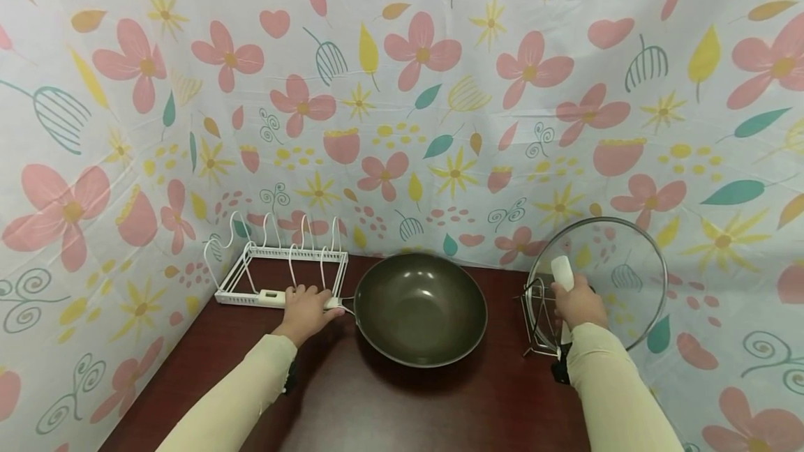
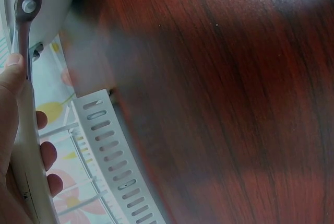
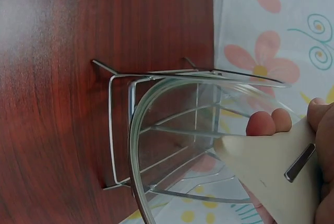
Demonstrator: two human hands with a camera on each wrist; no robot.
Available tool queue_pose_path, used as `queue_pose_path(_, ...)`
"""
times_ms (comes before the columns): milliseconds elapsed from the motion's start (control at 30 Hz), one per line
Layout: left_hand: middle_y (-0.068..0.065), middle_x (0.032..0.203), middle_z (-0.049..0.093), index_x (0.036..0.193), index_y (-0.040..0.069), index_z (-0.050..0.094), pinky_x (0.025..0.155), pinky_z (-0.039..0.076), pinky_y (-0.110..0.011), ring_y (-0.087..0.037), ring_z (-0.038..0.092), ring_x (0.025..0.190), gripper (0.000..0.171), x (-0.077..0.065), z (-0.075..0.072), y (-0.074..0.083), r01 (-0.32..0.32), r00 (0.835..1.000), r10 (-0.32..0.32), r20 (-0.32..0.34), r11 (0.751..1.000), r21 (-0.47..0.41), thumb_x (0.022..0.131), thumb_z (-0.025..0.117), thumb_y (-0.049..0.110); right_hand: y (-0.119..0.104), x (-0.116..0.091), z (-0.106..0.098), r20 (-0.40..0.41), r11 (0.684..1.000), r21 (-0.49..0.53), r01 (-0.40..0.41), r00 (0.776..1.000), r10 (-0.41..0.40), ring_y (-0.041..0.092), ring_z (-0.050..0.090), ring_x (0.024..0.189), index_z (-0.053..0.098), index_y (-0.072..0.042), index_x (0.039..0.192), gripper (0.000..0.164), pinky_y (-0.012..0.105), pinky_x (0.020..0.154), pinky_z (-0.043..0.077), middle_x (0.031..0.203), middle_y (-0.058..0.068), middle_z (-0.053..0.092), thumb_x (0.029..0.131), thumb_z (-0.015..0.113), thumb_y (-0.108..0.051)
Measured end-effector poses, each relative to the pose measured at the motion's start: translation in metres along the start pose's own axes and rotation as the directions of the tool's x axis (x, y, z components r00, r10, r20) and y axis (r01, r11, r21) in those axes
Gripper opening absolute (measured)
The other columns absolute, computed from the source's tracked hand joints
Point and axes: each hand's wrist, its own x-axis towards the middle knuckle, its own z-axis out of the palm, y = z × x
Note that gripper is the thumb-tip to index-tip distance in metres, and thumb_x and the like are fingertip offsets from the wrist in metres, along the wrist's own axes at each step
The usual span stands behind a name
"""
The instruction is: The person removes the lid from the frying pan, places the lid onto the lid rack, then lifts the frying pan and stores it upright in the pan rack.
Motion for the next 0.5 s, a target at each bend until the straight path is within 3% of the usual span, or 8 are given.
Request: queue_pose_path(500,-0.011,0.103,0.065,0.115,0.018,0.071,0.093,0.031,-0.058,-0.037,0.053,0.1,0.058,-0.0015,-0.0015,0.0013,0.002,1.0,-0.002,-0.004,1.0,-0.003,0.085,0.066,0.067,-0.0038,-0.0037,-0.0007,-0.003,1.0,0.023,0.002,1.0,-0.002,0.027,0.07,0.061,0.022,0.01,0.146,0.069,0.042,0.055,0.054,0.073,0.01,0.068,0.107,0.04,-0.043)
